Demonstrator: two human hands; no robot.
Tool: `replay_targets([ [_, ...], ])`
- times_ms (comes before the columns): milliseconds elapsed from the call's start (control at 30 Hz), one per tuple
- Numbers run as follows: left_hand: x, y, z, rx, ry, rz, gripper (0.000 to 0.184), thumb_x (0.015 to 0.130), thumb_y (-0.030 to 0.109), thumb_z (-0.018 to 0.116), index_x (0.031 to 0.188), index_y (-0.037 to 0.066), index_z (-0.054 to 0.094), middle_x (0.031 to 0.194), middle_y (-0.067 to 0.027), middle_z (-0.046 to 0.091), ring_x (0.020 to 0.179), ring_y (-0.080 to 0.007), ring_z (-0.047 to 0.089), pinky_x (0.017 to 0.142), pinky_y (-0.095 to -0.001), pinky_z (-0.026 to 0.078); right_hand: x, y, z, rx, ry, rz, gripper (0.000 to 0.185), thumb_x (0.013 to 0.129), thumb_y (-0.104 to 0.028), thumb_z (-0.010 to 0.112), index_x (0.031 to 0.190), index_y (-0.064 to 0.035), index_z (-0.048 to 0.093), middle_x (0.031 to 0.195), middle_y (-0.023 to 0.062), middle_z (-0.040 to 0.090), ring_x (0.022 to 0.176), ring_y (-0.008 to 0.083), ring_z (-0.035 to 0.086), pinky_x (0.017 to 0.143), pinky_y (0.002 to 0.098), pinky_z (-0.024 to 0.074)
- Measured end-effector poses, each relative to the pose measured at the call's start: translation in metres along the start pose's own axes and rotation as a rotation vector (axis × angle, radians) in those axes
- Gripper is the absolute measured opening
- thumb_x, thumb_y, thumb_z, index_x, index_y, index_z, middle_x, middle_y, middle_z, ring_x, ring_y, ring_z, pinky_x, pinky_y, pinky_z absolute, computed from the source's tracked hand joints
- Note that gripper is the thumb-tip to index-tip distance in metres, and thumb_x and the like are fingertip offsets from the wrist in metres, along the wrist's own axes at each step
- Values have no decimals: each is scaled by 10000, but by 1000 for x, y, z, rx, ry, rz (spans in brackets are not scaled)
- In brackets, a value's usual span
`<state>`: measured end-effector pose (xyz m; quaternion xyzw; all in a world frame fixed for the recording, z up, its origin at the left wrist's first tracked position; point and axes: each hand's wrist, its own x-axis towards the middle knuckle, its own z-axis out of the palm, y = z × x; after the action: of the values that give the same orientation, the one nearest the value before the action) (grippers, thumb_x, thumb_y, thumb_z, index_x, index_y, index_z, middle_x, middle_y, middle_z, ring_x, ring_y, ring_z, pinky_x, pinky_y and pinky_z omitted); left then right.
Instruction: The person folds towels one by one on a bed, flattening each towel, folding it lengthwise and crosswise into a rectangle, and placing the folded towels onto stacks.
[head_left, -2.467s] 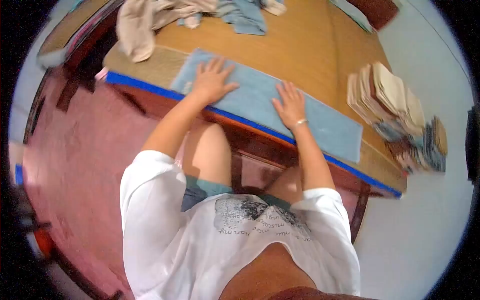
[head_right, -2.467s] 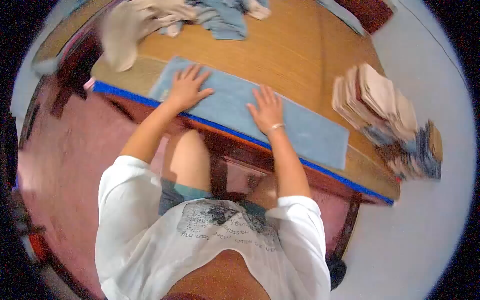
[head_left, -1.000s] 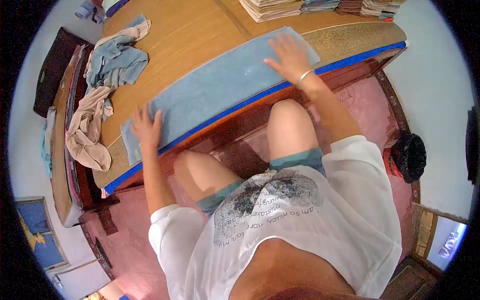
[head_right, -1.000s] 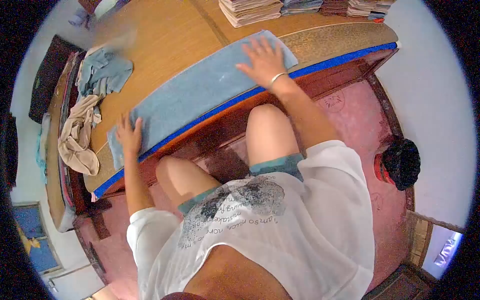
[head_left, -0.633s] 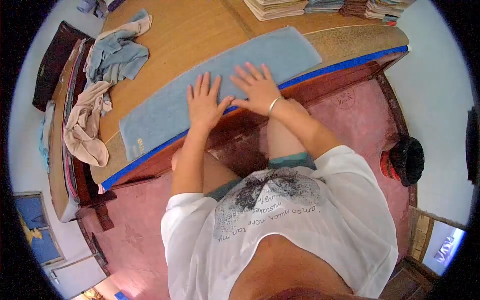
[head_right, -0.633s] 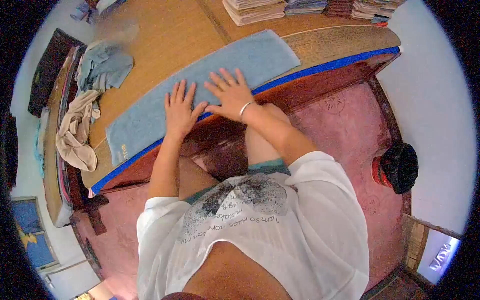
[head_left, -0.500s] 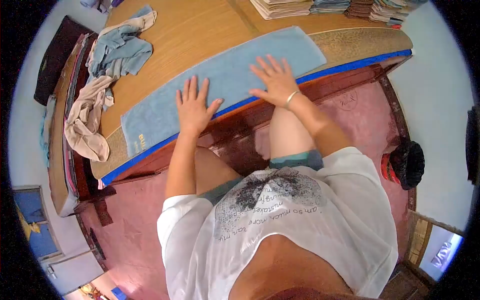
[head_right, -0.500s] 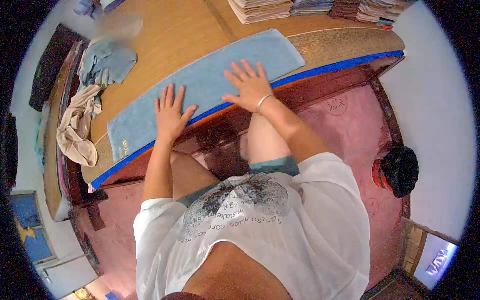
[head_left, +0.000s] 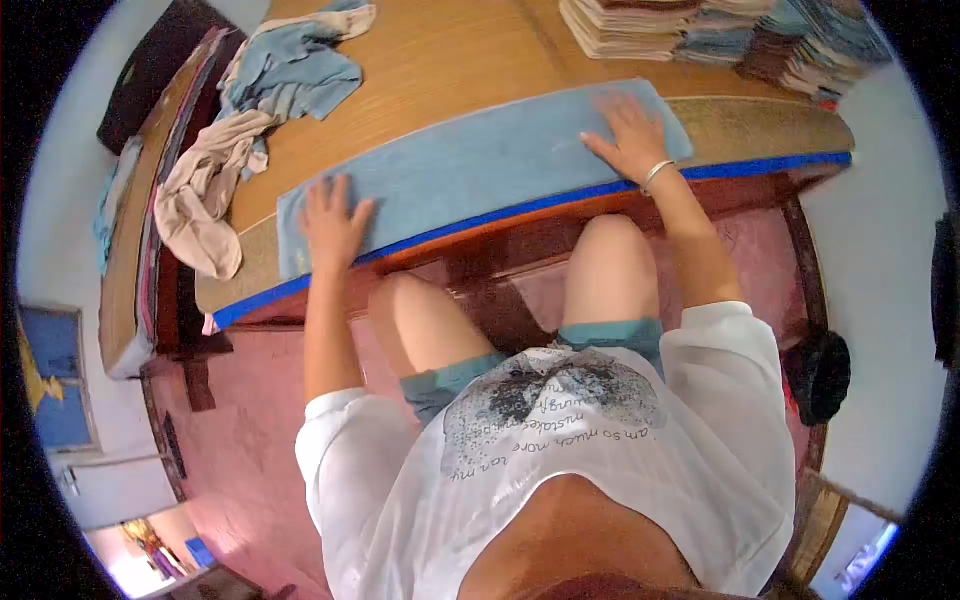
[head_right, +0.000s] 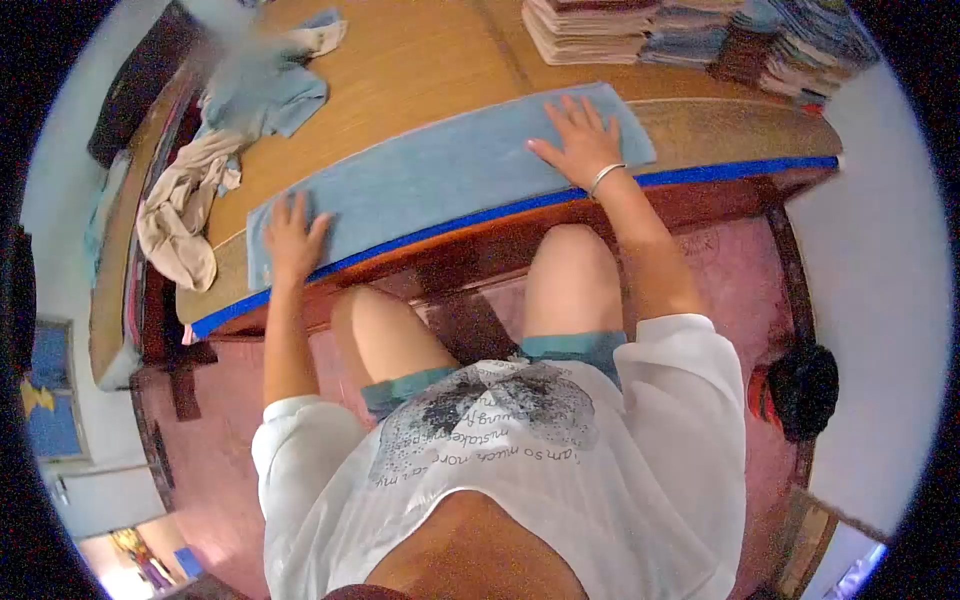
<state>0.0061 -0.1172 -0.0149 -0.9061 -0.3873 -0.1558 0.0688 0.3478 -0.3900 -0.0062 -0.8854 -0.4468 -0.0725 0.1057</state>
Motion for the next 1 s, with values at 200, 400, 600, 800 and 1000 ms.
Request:
replay_targets([
  [200, 12, 26, 9, -16, -52, 43, 636, 798, 538, 487, 1321, 195, 370, 1410, -110, 263, 1315, -289, 191, 1026, -527, 140, 22, -22, 35, -65, -104, -80, 652, 817, -588, 397, 1334, -194, 345, 1426, 53, 240, 1323, 263, 173, 1032, 552, 116],
  [400, 11, -48, 15, 18, -40, -107, 657, 801, 565, 452, 1338, 202, 343, 1415, -102, 252, 1323, -261, 172, 1038, -513, 119, 25, 37, 32, -157, -37, 5, 622, 841, -565, 368, 1335, -187, 345, 1431, 47, 234, 1328, 250, 165, 1052, 499, 119],
  [600, 8, -99, 19, -32, -9, -248, 637, 828, 563, 395, 1350, 207, 317, 1422, -98, 233, 1317, -274, 183, 1041, -503, 126, 29, 65, 41, -218, 43, 43, 618, 844, -561, 363, 1336, -187, 344, 1428, 49, 240, 1327, 249, 168, 1047, 481, 153],
  [800, 7, -90, 15, 84, 52, -254, 593, 834, 524, 419, 1322, 191, 364, 1392, -126, 283, 1293, -308, 229, 1023, -538, 142, 26, 60, 41, -211, 51, 63, 619, 842, -569, 358, 1331, -188, 353, 1426, 49, 244, 1327, 243, 164, 1038, 495, 164],
  [1000, 2, 30, -1, 9, 193, 85, 538, 804, 487, 514, 1230, 158, 492, 1361, -160, 323, 1283, -318, 245, 1020, -539, 148, 30, 30, 30, -192, 161, -2, 610, 820, -528, 444, 1308, -167, 385, 1396, 82, 298, 1301, 280, 224, 1020, 505, 192],
])
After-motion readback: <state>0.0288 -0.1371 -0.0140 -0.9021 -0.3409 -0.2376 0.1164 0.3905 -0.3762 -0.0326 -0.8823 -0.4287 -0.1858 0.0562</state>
